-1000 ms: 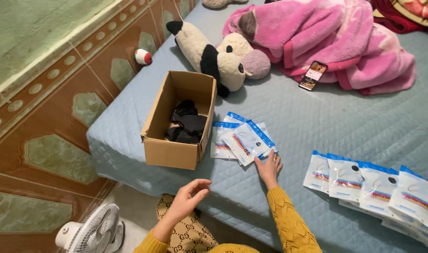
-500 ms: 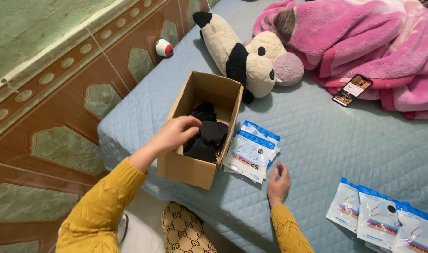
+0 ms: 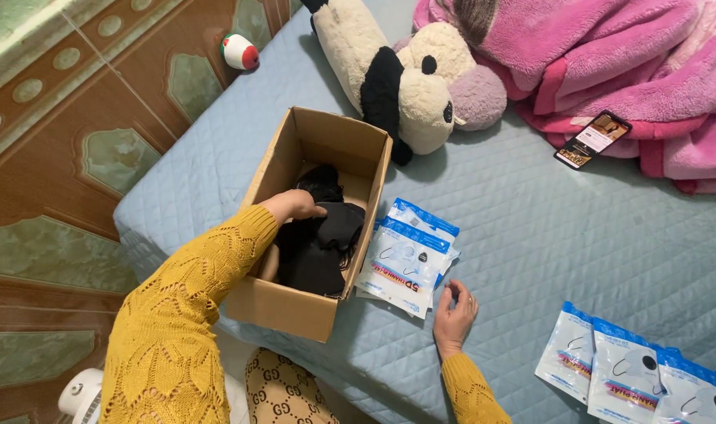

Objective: Packaging black face masks into individual plastic sleeves

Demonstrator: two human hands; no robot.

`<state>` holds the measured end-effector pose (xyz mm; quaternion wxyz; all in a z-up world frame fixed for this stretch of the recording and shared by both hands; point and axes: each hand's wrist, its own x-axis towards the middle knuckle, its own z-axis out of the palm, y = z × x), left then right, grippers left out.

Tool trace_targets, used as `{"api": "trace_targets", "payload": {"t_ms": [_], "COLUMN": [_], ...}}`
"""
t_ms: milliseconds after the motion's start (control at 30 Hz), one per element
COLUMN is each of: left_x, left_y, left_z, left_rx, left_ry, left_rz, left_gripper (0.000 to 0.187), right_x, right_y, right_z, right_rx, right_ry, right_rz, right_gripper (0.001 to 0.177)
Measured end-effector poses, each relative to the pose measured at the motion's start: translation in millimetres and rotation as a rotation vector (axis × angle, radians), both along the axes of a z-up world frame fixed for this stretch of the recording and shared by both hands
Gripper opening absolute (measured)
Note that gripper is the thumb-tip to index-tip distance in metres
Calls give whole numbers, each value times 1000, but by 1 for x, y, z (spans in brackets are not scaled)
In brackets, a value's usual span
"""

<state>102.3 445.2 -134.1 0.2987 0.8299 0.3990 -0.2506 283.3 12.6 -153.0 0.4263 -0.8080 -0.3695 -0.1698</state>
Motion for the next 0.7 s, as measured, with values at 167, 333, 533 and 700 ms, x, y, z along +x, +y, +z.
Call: {"api": "trace_targets", "payload": {"t_ms": [167, 333, 533, 700], "left_x": [1, 6, 10, 22], "left_y": [-4, -15, -44, -51], "left_z": [-6, 2, 73, 74], "left_rx": [-134, -193, -30, 46], "left_ry": [3, -63, -90, -88], "left_rz": [94, 220, 212, 103], "left_gripper": [80, 81, 87, 77], "right_x": [0, -1, 1, -1], "right_y": [0, -1, -1, 0], "right_z": [0, 3, -1, 1], "right_rx": [-17, -33, -24, -32], "right_ry": [12, 32, 8, 6], "right_rz": [12, 11, 13, 6], "right_gripper": [17, 17, 19, 20]}}
